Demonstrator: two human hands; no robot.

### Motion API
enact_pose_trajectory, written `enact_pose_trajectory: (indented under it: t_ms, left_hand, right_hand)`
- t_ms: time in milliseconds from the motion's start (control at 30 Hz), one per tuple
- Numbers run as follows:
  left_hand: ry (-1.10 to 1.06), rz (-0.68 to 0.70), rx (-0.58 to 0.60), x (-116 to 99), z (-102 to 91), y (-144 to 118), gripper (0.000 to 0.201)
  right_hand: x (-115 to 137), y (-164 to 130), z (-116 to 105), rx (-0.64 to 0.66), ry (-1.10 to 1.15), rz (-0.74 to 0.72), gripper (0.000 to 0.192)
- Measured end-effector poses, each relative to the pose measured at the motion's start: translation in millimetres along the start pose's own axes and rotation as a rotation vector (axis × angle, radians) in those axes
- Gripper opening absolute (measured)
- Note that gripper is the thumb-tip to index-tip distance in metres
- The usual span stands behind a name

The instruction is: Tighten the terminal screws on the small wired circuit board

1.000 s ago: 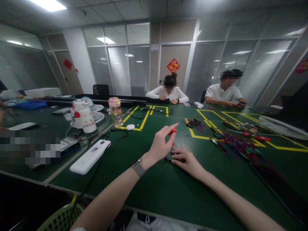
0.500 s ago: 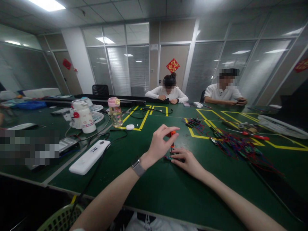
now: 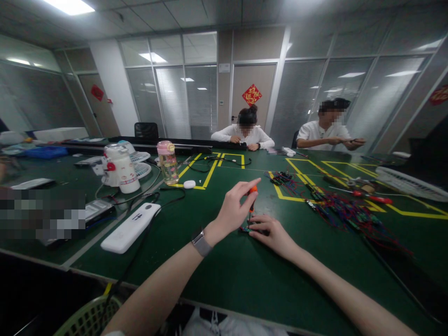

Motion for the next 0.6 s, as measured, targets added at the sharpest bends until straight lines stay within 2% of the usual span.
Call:
enact_pose_trajectory:
  t_ms: [200, 433, 600]
  left_hand:
    - [0.009, -0.002, -0.059, -2.0, -4.4, -0.2, 0.024]
    - [-0.128, -0.009, 0.053, -3.5, 4.1, -1.3, 0.038]
    - [0.002, 0.000, -0.022, -1.8, -1.4, -1.2, 0.028]
  right_hand:
    - [-0.9, -0.2, 0.8, -0.004, 0.004, -0.005, 0.018]
    - [-1.4, 0.4, 0.7, 0.007, -0.008, -0.008, 0.019]
    - [0.0, 0.5, 0.4, 0.018, -0.012, -0.002, 0.019]
Point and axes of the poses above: each hand's wrist, its own y-axis towards the middle knuckle, its own z-axis out of the palm, x = y × z, the point moved 9 cm from there along y, towards the middle knuckle, and after that the axes turned 9 degrees about -y, right-handed, at the moved point
